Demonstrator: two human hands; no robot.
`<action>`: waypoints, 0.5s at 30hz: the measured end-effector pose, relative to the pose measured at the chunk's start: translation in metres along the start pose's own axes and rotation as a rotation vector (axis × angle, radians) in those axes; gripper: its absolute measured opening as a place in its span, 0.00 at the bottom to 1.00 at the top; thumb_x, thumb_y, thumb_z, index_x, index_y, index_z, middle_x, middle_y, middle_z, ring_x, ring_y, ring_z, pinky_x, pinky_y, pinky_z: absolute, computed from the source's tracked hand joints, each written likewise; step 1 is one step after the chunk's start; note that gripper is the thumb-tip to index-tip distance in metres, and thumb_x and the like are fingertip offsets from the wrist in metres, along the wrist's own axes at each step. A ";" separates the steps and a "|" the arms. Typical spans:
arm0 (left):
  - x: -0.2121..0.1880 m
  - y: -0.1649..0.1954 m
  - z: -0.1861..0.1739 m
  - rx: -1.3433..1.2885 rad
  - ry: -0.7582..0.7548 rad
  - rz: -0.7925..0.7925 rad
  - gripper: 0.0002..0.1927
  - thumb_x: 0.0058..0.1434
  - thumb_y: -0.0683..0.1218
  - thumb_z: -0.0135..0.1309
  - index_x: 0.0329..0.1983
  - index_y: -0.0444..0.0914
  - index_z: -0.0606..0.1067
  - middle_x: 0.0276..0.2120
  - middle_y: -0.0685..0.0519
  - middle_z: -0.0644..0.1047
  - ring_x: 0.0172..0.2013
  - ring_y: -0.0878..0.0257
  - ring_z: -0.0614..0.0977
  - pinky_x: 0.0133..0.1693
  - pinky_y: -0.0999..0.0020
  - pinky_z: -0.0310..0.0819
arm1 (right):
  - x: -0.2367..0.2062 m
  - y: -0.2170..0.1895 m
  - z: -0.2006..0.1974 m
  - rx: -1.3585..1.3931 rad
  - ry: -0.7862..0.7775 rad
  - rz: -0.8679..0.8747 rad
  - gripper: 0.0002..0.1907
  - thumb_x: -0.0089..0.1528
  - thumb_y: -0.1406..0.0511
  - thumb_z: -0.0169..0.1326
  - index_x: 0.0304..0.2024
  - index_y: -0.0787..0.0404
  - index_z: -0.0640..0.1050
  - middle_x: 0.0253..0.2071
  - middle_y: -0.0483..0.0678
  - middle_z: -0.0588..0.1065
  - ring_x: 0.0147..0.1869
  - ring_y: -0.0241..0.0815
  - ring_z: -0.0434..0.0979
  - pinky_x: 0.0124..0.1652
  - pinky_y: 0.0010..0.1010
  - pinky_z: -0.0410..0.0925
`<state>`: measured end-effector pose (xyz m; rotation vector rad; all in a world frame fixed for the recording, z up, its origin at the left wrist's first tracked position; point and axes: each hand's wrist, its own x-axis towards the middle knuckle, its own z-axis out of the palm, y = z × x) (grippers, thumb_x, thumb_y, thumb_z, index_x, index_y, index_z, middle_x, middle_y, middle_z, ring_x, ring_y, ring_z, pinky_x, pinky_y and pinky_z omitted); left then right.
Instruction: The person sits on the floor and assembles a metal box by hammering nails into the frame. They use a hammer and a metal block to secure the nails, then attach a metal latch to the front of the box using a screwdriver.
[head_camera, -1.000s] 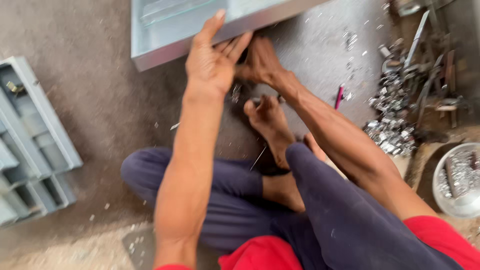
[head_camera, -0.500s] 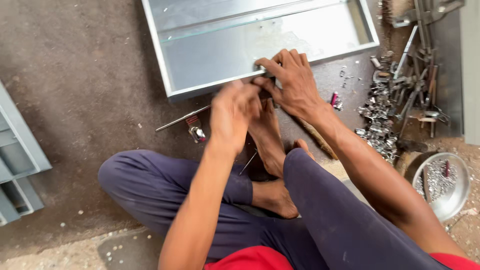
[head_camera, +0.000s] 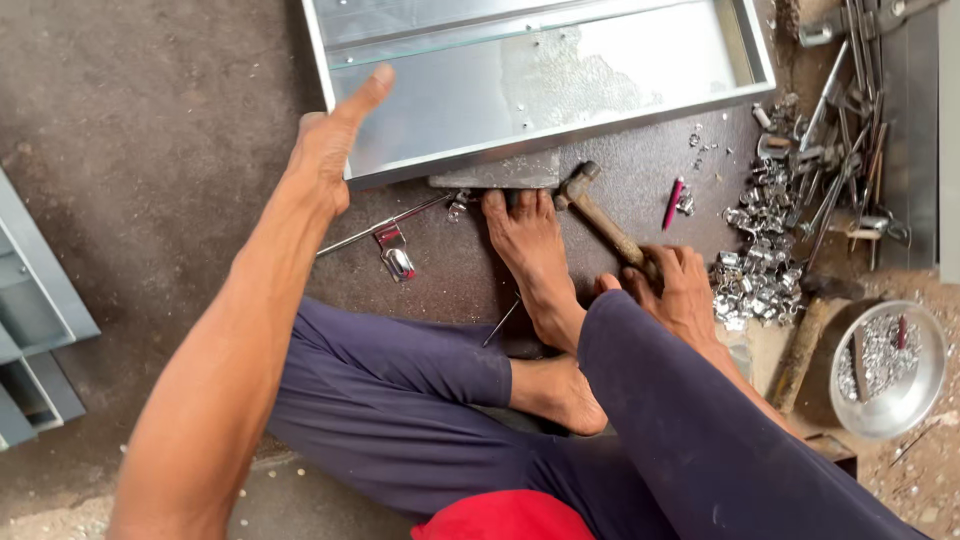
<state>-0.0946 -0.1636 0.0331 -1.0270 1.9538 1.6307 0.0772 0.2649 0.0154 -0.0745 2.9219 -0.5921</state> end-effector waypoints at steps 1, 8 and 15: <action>-0.007 -0.001 0.004 0.049 0.020 0.103 0.39 0.49 0.57 0.75 0.51 0.23 0.75 0.47 0.35 0.78 0.44 0.50 0.78 0.55 0.48 0.70 | -0.003 0.005 0.006 -0.003 0.028 -0.018 0.21 0.62 0.62 0.63 0.55 0.63 0.76 0.49 0.57 0.73 0.53 0.57 0.71 0.51 0.44 0.67; -0.032 0.001 0.010 0.107 0.113 0.637 0.19 0.49 0.44 0.74 0.42 0.32 0.81 0.36 0.48 0.85 0.35 0.63 0.86 0.41 0.68 0.82 | -0.017 0.001 -0.032 0.333 -0.237 0.370 0.20 0.65 0.59 0.57 0.57 0.62 0.76 0.32 0.53 0.79 0.30 0.43 0.77 0.32 0.35 0.68; -0.018 -0.002 0.012 0.078 0.017 0.596 0.18 0.51 0.45 0.74 0.41 0.32 0.82 0.36 0.49 0.86 0.34 0.66 0.84 0.40 0.69 0.81 | -0.014 -0.010 -0.058 0.637 -0.196 0.027 0.19 0.67 0.62 0.53 0.56 0.66 0.74 0.32 0.47 0.76 0.31 0.32 0.72 0.30 0.27 0.66</action>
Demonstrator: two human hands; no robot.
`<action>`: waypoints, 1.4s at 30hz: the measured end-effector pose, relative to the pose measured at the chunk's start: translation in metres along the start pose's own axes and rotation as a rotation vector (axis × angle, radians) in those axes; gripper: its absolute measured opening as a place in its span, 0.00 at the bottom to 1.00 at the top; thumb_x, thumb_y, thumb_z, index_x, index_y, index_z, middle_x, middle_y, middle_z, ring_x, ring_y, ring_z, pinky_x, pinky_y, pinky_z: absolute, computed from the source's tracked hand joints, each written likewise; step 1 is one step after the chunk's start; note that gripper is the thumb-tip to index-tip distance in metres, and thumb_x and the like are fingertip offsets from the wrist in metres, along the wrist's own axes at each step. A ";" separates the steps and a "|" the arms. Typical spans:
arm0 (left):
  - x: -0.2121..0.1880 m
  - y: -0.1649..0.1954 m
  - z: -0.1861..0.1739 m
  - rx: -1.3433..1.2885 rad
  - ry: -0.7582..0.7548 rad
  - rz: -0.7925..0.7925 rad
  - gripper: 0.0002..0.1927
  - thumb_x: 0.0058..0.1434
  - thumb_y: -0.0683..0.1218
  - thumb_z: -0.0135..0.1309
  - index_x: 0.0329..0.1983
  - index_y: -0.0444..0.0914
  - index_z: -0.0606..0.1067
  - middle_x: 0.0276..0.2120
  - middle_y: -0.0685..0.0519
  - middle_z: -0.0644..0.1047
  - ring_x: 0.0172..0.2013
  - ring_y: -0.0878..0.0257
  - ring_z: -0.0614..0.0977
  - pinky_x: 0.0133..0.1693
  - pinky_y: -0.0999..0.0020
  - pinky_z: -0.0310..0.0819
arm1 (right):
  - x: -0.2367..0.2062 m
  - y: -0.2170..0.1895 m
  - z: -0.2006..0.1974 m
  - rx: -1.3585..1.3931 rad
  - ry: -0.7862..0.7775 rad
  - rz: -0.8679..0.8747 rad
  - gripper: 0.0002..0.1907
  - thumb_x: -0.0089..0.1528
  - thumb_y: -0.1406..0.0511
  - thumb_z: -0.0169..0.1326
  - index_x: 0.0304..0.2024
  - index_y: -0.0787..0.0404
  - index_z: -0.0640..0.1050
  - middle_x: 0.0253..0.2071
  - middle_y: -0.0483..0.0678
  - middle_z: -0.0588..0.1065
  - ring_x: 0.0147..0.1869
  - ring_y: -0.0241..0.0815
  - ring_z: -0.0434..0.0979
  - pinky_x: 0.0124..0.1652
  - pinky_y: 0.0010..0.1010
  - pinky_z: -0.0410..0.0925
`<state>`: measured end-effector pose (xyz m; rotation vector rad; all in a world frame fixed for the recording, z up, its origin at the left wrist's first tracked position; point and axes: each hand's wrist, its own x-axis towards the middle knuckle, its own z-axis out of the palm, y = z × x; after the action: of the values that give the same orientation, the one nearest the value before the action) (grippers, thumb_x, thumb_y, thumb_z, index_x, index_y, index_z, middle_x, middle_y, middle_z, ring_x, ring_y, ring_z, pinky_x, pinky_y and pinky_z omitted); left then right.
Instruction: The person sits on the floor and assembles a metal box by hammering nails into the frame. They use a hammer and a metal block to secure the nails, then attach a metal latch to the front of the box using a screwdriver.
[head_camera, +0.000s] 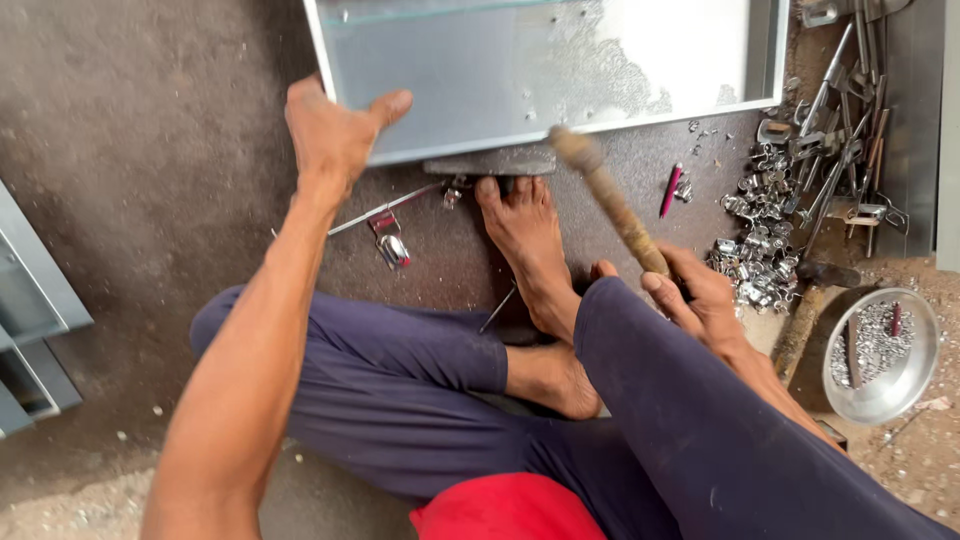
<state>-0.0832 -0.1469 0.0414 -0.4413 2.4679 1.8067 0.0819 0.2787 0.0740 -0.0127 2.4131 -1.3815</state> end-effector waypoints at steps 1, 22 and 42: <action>0.000 -0.001 0.001 0.017 0.017 0.002 0.18 0.51 0.45 0.74 0.41 0.32 0.82 0.36 0.49 0.86 0.34 0.66 0.84 0.40 0.69 0.81 | 0.003 0.002 0.002 -0.110 0.026 -0.029 0.15 0.67 0.61 0.54 0.52 0.65 0.77 0.29 0.46 0.76 0.27 0.33 0.71 0.28 0.28 0.64; 0.018 -0.009 0.000 0.089 -0.024 0.086 0.21 0.52 0.47 0.77 0.41 0.31 0.82 0.36 0.47 0.85 0.34 0.63 0.85 0.39 0.67 0.81 | 0.003 0.002 0.006 -0.091 0.149 0.010 0.19 0.68 0.60 0.55 0.53 0.69 0.78 0.23 0.43 0.71 0.23 0.31 0.67 0.23 0.26 0.61; -0.014 0.094 0.057 0.799 -0.521 0.684 0.36 0.45 0.61 0.73 0.49 0.37 0.74 0.39 0.43 0.75 0.42 0.43 0.79 0.41 0.47 0.74 | 0.066 -0.017 0.032 -0.289 0.178 -0.260 0.17 0.67 0.69 0.59 0.59 0.63 0.77 0.50 0.55 0.76 0.49 0.50 0.77 0.48 0.38 0.71</action>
<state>-0.1017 -0.0644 0.1135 0.8719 2.7615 0.6840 0.0276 0.2306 0.0539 -0.2978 2.8249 -1.1627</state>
